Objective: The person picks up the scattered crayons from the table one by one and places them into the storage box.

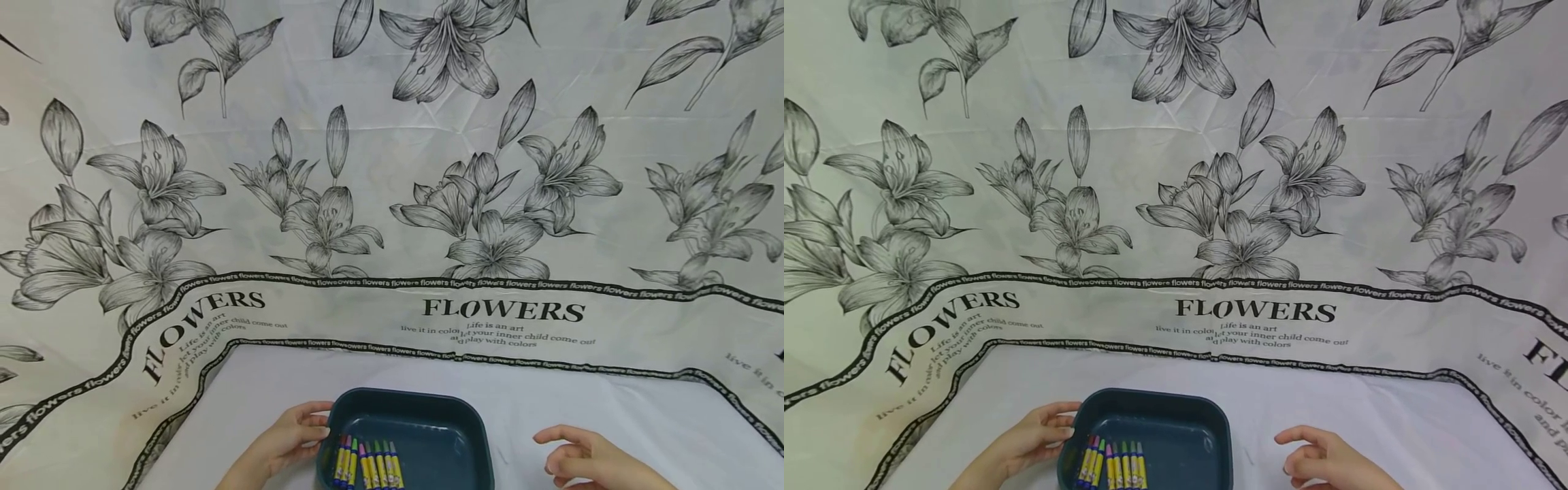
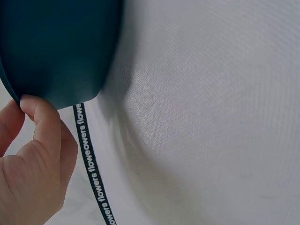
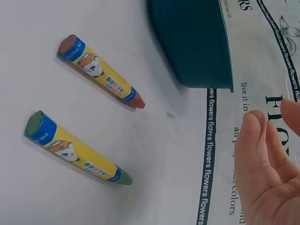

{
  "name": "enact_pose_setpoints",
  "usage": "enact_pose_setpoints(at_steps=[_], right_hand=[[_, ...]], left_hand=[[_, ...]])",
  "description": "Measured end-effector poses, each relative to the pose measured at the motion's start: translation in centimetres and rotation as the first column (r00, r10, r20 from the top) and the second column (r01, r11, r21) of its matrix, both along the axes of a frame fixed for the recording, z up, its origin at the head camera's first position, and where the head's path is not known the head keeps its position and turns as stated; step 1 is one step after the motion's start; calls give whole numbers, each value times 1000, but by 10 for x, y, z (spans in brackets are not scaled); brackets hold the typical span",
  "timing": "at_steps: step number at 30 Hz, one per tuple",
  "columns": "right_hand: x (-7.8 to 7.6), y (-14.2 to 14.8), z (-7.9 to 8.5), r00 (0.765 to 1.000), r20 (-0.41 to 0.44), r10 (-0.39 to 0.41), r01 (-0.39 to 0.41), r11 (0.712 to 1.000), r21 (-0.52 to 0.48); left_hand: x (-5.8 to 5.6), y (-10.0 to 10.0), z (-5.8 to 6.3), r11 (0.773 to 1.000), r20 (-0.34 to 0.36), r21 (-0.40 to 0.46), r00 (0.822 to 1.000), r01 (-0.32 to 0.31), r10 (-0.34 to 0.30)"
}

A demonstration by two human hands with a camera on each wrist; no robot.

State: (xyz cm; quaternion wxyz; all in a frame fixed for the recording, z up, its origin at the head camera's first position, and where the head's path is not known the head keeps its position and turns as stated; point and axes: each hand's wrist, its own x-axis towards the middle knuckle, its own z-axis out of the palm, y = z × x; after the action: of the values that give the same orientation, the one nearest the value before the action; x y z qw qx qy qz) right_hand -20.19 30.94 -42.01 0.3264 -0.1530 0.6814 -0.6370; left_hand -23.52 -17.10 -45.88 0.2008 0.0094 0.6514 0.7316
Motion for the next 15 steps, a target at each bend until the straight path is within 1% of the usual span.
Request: enact_pose_setpoints(at_steps=[5, 7, 12, 15], right_hand=[[0, 9, -8, 999, 0, 32, -32, 999, -18], [0, 13, -12, 999, 7, 47, -46, 998, -46], [4, 22, -20, 994, 79, 74, -63, 988, -142], [6, 28, -26, 990, 124, 69, -46, 984, -172]], left_hand=[[0, 1, -1, 1000, -3, 3, 1000, 1, -1], [0, 1, -1, 1000, -3, 1, 1000, 0, 0], [0, 1, -1, 1000, 3, 3, 1000, 1, -1], [-2, 1, -1, 1000, 3, 10, 1000, 10, -10]])
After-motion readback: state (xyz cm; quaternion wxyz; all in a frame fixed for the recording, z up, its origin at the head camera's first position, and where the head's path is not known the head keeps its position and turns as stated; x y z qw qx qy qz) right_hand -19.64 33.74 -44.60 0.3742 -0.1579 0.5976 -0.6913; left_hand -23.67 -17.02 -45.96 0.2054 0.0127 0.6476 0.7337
